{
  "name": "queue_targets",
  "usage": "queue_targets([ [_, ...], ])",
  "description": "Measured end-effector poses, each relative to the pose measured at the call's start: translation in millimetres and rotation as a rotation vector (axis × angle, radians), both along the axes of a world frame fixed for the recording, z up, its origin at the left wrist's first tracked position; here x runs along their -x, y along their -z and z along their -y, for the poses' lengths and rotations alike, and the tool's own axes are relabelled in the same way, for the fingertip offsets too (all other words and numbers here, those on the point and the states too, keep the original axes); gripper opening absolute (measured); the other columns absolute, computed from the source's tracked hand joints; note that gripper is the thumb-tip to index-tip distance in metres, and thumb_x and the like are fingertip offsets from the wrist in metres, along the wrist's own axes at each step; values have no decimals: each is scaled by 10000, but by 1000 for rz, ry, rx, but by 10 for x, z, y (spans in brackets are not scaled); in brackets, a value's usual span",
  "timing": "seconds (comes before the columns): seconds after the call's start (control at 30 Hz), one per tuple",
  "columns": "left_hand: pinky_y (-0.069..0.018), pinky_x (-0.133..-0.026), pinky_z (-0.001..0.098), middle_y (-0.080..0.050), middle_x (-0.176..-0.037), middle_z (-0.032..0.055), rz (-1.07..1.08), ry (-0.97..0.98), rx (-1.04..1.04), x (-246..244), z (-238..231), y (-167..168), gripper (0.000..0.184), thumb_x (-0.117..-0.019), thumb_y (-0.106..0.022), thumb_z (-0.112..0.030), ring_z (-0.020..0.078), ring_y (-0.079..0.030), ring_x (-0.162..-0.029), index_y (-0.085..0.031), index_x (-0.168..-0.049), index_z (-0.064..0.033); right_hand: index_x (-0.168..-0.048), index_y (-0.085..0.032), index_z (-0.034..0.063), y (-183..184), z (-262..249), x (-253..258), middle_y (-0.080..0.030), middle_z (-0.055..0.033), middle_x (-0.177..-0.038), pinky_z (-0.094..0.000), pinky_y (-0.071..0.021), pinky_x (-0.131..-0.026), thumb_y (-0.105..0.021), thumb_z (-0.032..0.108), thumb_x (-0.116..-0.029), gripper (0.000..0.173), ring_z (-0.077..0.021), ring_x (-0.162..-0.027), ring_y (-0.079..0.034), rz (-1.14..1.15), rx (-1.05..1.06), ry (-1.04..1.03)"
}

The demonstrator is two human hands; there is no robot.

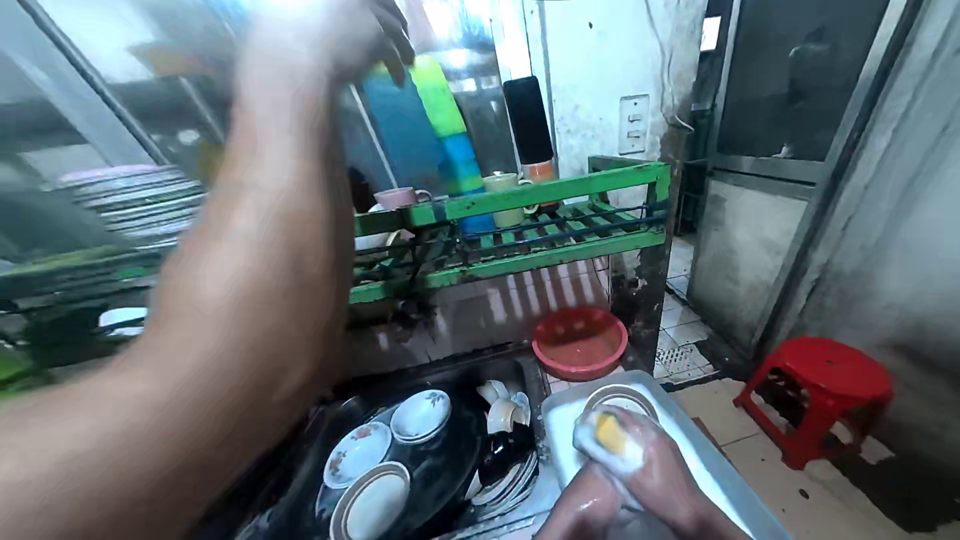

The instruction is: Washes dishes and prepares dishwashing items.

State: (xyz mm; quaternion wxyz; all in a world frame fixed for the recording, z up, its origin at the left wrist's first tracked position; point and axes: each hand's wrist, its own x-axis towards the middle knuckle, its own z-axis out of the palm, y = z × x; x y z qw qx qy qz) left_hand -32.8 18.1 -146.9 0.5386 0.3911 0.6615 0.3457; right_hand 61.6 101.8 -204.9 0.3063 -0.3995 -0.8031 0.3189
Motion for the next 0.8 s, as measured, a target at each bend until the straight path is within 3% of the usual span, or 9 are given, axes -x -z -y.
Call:
queue_targets([
  [0.07, -577, -854, 334, -663, -1090, 136, 305, -175, -144, 78, -143, 640, 436, -890, -618, 73, 162, -672, -967, -490, -1306, 58, -1322, -629, -17, 29, -222, -22, -683, -205, -1247, -485, -485, -1076, -701, 347, -940, 533, -305, -1202, -642, -61, 220, 129],
  [0.17, -579, -873, 397, -687, -1095, 147, 588, -531, -254, -25, -232, 690, 280, -1028, -540, -71, 201, -686, -980, -556, -1291, 24, -1394, -545, -67, 129, -198, -10, -654, -254, -1281, -493, -468, -1088, -723, 241, -941, 576, -335, -1223, -628, -161, 314, 273],
  [0.23, -540, -980, 381, -662, -1236, 150, 519, -591, -404, 16, -289, 769, 356, -1101, -397, -174, 186, -649, -1121, -570, -1349, 14, -1392, -560, -70, 302, 107, 99, -681, -244, -1249, -502, -516, -1045, -762, 235, -877, 632, -332, -1172, -667, -257, 152, 246],
  [0.3, -537, -987, 333, -652, -1236, 186, 298, -564, -523, 39, -298, 840, 394, -1090, -347, -137, 164, -647, -1116, -548, -1362, 66, -1387, -551, -95, 447, 233, 207, -673, -240, -1276, -468, -523, -1050, -772, 236, -840, 676, -307, -1186, -666, -365, 67, 233],
  [0.43, -391, -1165, 366, -497, -1498, 215, 250, -496, -377, -99, -186, 752, 466, -1124, -348, -246, 208, -486, -1390, -488, -1440, 67, -1425, -497, -75, 302, -265, 152, -606, -251, -1354, -454, -463, -1102, -689, 206, -959, 577, -303, -1273, -588, -276, 390, 296],
  [0.53, -354, -1197, 380, -450, -1539, 222, 241, -516, -388, -81, -196, 832, 481, -1129, -320, -248, 225, -441, -1433, -454, -1470, 64, -1404, -538, -50, 237, -301, 207, -622, -255, -1329, -499, -459, -1099, -702, 248, -958, 561, -347, -1257, -598, -136, 363, 280],
  [0.6, -481, -1071, 380, -600, -1367, 180, 416, -670, -413, 58, -331, 832, 454, -1128, -325, -269, 203, -587, -1254, -539, -1398, 26, -1394, -572, -38, 314, -34, 248, -664, -230, -1296, -501, -493, -1074, -758, 261, -895, 611, -332, -1222, -641, -143, 153, 193],
  [0.67, -585, -799, 406, -679, -1040, 143, 797, -828, -389, 220, -473, 756, 448, -1115, -324, -372, 219, -683, -935, -584, -1224, -24, -1301, -646, -57, 604, 83, 271, -674, -222, -1301, -458, -517, -1064, -780, 298, -824, 609, -306, -1229, -653, -293, -120, 97],
  [0.8, -578, -881, 516, -653, -1196, 179, 1080, -840, -404, 255, -476, 728, 466, -1106, -336, -411, 302, -668, -1074, -514, -1361, -63, -1421, -473, -127, 526, -177, 138, -619, -272, -1329, -436, -469, -1097, -734, 222, -909, 673, -300, -1246, -612, -344, 208, 250],
])
